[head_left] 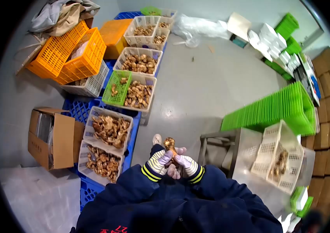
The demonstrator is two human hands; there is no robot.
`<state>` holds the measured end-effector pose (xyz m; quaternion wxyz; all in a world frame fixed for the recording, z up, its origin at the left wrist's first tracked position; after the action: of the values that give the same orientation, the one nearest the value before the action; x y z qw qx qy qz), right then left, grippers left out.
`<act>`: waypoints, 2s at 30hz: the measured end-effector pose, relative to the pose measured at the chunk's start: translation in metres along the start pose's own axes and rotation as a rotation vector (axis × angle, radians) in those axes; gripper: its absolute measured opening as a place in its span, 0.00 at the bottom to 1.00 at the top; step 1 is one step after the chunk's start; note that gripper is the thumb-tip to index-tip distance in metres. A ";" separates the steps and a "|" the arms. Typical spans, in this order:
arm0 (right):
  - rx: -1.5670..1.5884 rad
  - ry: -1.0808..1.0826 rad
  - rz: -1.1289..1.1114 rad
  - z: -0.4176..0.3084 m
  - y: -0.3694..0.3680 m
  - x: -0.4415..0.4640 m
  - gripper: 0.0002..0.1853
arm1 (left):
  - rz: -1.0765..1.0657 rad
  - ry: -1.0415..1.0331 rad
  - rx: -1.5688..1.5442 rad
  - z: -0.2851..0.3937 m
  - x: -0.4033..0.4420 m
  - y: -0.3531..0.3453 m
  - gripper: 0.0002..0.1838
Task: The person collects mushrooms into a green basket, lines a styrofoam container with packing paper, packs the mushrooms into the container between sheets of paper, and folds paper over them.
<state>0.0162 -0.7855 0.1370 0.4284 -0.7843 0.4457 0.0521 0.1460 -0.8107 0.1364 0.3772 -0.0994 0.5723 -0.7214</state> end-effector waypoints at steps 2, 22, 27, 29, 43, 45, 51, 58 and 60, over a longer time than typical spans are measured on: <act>-0.090 0.030 0.081 -0.033 0.017 0.032 0.24 | -0.006 -0.006 0.046 0.040 0.035 0.004 0.30; -0.217 -0.514 -0.153 -0.152 0.177 0.296 0.24 | 0.379 -0.354 -0.290 0.143 0.224 0.169 0.28; -0.724 -0.516 -0.082 -0.087 0.253 0.407 0.15 | 0.998 -0.284 -0.514 0.103 0.216 0.300 0.25; -0.889 -0.209 0.061 -0.037 0.295 0.464 0.11 | 1.132 -0.265 -0.414 0.112 0.213 0.314 0.28; -1.530 -0.753 0.899 0.049 0.441 0.773 0.21 | 1.154 -0.221 -0.786 0.078 0.191 0.376 0.22; -1.590 -0.783 0.919 0.051 0.438 0.774 0.22 | 1.291 -0.165 0.075 0.094 0.194 0.365 0.18; -0.643 -0.353 0.556 0.023 0.411 0.725 0.07 | 1.317 -0.253 0.136 0.108 0.207 0.363 0.15; 0.309 -0.350 -0.024 -0.158 0.238 0.544 0.25 | 1.262 -0.005 -0.267 0.052 0.207 0.408 0.23; 0.313 -0.291 -0.092 -0.186 0.218 0.515 0.25 | 0.999 0.320 -0.736 0.047 0.203 0.432 0.22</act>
<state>0.1057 -1.3082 -0.1215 0.6067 -0.7120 0.3453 0.0754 0.2176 -1.0060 -0.2962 0.5190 0.1652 0.8090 -0.2211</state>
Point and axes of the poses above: each hand's wrist, its own x-axis towards the middle knuckle, its own y-axis out of the back of the hand, z = x × y, the point moved 2 cm from there along x, towards the middle knuckle, and after that the axes turned 9 degrees about -x, right-handed, at the moved point
